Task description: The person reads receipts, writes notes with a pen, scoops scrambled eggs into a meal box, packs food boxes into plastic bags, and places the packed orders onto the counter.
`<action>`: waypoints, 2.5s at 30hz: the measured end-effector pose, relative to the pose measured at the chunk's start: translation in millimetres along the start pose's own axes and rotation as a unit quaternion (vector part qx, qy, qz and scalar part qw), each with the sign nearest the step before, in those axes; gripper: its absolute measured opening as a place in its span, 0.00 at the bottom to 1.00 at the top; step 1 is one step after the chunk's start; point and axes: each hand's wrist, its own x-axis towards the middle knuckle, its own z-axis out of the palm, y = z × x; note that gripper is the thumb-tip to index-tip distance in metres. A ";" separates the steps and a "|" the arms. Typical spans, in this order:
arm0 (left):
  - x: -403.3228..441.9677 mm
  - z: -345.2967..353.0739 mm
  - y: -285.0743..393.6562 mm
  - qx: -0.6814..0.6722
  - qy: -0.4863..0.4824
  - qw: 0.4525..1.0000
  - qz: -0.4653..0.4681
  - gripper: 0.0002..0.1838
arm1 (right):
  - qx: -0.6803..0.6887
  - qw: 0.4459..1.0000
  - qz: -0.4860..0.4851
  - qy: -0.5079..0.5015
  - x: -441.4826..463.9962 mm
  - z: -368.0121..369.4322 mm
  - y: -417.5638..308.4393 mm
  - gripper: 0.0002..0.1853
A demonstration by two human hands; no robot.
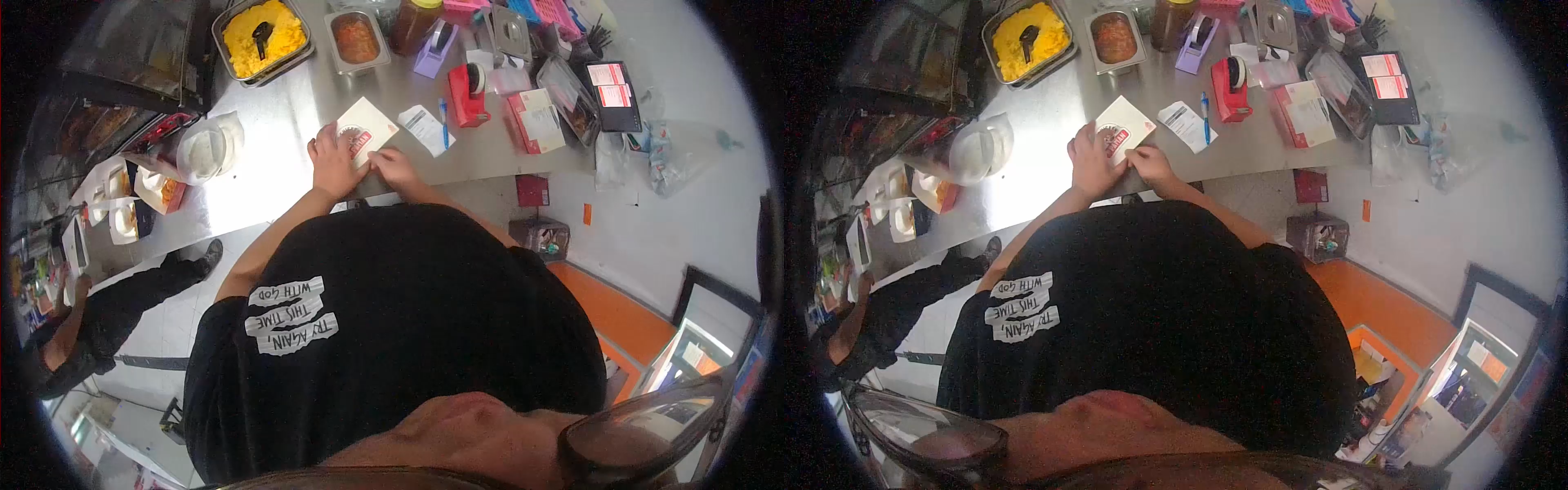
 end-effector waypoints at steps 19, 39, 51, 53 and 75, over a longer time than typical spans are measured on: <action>11.5 -39.1 36.0 -0.185 -0.072 0.980 0.023 0.27 | -0.386 0.693 -0.271 0.545 26.2 -195.2 -15.9 0.17; 60.1 55.0 110.1 -0.310 -0.004 0.949 -0.059 0.21 | 0.122 0.876 -0.081 0.459 5.5 -214.5 8.0 0.11; 3.9 -35.0 -1.7 -0.170 -0.042 0.977 -0.122 0.24 | -0.038 0.930 -0.143 0.337 22.4 -226.6 -27.0 0.13; -2.3 -33.6 -5.9 -0.179 -0.040 0.976 -0.120 0.26 | 0.008 0.933 -0.195 0.303 -1.7 -221.0 -20.7 0.14; -13.0 -27.5 -26.7 0.035 -0.004 0.999 -0.037 0.25 | -0.235 0.790 -0.143 0.547 15.7 -192.0 35.5 0.07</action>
